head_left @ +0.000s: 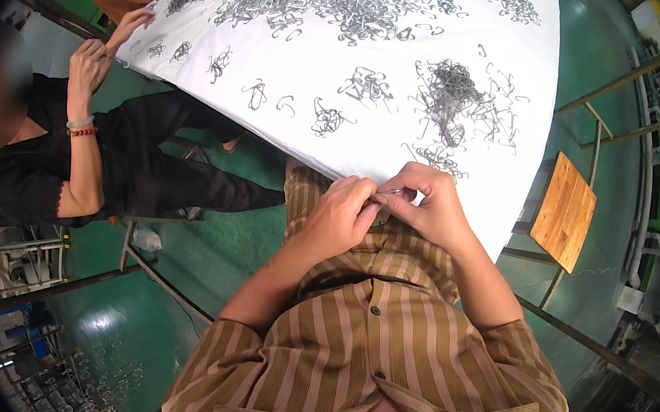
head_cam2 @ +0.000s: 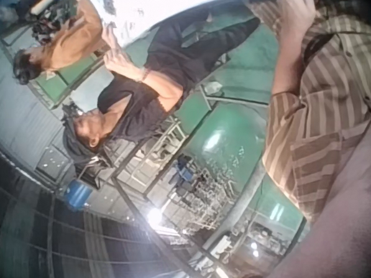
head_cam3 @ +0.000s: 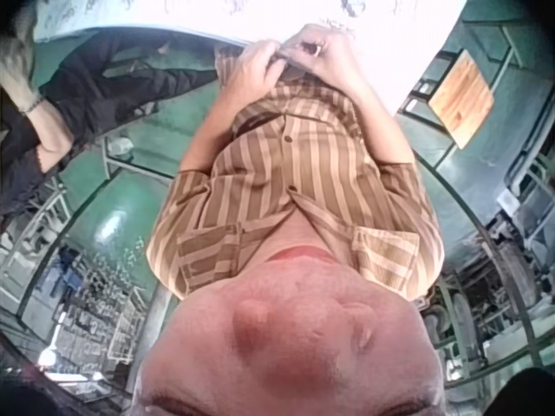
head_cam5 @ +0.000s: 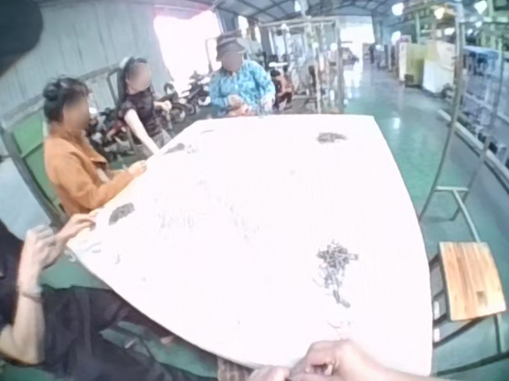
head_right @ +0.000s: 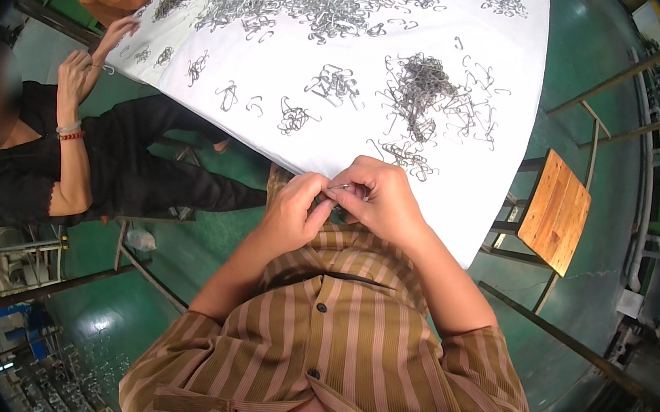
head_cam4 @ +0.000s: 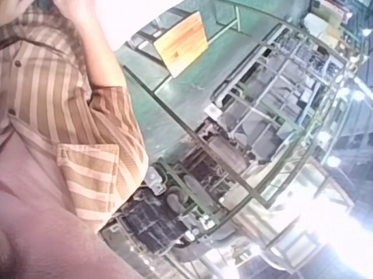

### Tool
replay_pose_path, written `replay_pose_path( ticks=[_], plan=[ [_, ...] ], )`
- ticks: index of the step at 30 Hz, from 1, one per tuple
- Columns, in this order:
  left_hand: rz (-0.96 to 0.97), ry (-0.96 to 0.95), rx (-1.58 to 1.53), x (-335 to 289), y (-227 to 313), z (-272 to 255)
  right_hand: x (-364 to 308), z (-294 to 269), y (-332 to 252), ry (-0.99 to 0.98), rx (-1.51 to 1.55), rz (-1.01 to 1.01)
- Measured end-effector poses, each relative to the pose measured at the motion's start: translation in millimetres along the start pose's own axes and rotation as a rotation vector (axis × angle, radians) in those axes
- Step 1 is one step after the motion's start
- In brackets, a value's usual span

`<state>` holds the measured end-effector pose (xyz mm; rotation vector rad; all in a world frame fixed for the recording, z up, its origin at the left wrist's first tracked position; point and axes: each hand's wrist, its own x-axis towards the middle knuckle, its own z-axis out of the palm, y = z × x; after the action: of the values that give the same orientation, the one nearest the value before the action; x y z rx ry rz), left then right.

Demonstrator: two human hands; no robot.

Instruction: The person sorts small metal hooks on a white table surface by hand, occasionally standing up to hang a hook on a metal rack.

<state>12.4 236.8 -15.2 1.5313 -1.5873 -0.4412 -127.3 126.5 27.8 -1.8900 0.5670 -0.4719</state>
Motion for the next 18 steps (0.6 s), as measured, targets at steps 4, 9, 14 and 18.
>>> replay_pose_path(
  ticks=[4,9,14,18],
  plan=[
    [0.005,-0.062,-0.017,-0.4,-1.4,-5.1,-3.7,12.5,12.7,0.074,-0.017,-0.093],
    [-0.119,-0.192,-0.170,16.9,-14.6,-26.2,-7.5,18.3,19.3,0.096,0.008,-0.112],
    [-0.170,0.043,0.079,70.2,-66.9,-29.7,-11.9,21.4,11.9,0.038,0.004,-0.059],
    [0.039,0.222,0.348,107.5,-104.6,1.1,-15.4,25.8,11.5,0.041,-0.006,-0.098]
  ],
)
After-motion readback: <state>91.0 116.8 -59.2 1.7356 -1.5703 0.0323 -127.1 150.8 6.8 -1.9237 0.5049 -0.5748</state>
